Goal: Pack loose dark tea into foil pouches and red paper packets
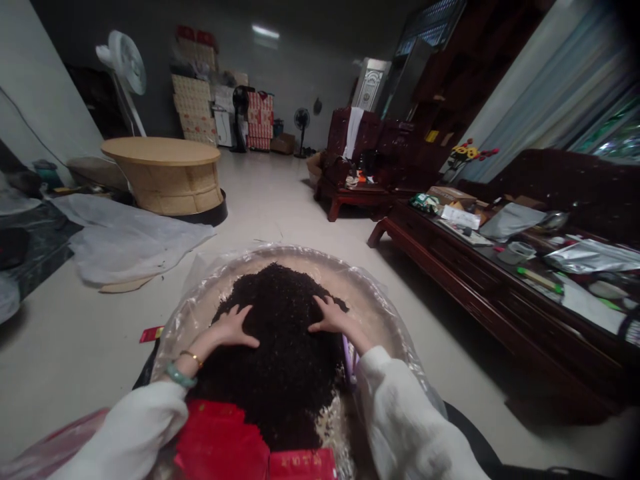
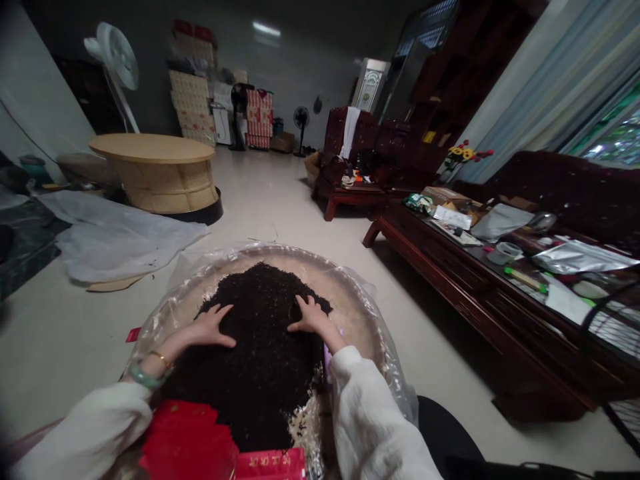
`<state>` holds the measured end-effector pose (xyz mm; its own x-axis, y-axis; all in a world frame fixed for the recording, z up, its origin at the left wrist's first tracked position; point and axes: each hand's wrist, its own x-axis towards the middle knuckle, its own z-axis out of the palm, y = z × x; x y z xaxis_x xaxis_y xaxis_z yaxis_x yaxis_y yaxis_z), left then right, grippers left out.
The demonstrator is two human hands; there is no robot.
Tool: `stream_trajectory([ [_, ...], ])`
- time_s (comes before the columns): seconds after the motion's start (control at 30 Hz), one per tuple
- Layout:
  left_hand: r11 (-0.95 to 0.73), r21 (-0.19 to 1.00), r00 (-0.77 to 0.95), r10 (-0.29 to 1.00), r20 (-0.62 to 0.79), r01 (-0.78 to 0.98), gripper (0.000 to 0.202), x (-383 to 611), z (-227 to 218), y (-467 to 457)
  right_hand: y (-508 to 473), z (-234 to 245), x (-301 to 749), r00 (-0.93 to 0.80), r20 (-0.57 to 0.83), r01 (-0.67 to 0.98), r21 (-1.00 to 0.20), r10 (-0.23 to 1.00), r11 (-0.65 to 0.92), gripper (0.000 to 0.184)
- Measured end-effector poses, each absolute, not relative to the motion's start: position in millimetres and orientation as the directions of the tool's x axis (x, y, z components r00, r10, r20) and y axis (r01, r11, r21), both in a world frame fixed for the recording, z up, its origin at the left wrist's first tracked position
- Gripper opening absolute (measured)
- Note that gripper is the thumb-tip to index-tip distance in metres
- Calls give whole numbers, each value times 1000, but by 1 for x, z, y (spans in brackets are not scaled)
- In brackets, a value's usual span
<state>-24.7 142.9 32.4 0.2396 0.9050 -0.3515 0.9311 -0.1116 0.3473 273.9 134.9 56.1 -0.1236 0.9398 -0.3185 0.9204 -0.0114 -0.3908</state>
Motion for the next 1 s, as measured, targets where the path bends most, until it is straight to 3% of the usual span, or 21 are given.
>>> stream_trajectory([
  [0.07, -90, 325, 225, 885, -408, 941, 120, -30, 28, 130, 126, 48, 273, -131, -339, 920, -391, 932, -12, 102],
  [0.13, -125, 369, 255, 910, -328, 921, 114, -21, 25, 120, 121, 42, 258, -171, -309, 910, -413, 936, 30, 90],
  [0.23, -217, 431, 340, 911, -234, 876, 88, 8, 28, 117, 120, 45, 232, -263, -230, 877, -463, 937, 133, 70],
  [0.33, -269, 466, 373, 916, -146, 843, 71, 19, 35, 118, 117, 55, 230, -328, -139, 828, -519, 934, 214, 66],
  [0.43, -268, 454, 358, 925, -124, 850, 93, -2, 37, 108, 95, 58, 254, -292, -198, 850, -503, 936, 158, 92],
  [0.53, -168, 355, 297, 889, -349, 919, 121, -25, 31, 82, 54, 46, 272, -226, -388, 927, -369, 894, 75, 135],
  [0.6, -152, 320, 279, 873, -401, 935, 127, -26, 27, 60, 26, 33, 269, -208, -424, 952, -295, 882, 83, 145],
  [0.7, -181, 316, 298, 877, -377, 931, 131, -8, 22, 34, 2, 20, 248, -180, -327, 959, -269, 928, 92, 134],
  [0.77, -184, 332, 298, 893, -337, 925, 123, 8, 21, 27, -1, 17, 233, -190, -238, 946, -302, 953, 113, 121],
  [1.0, -269, 415, 356, 923, -147, 869, 78, 46, 40, 61, 49, 38, 209, -236, -99, 881, -441, 967, 170, 84],
])
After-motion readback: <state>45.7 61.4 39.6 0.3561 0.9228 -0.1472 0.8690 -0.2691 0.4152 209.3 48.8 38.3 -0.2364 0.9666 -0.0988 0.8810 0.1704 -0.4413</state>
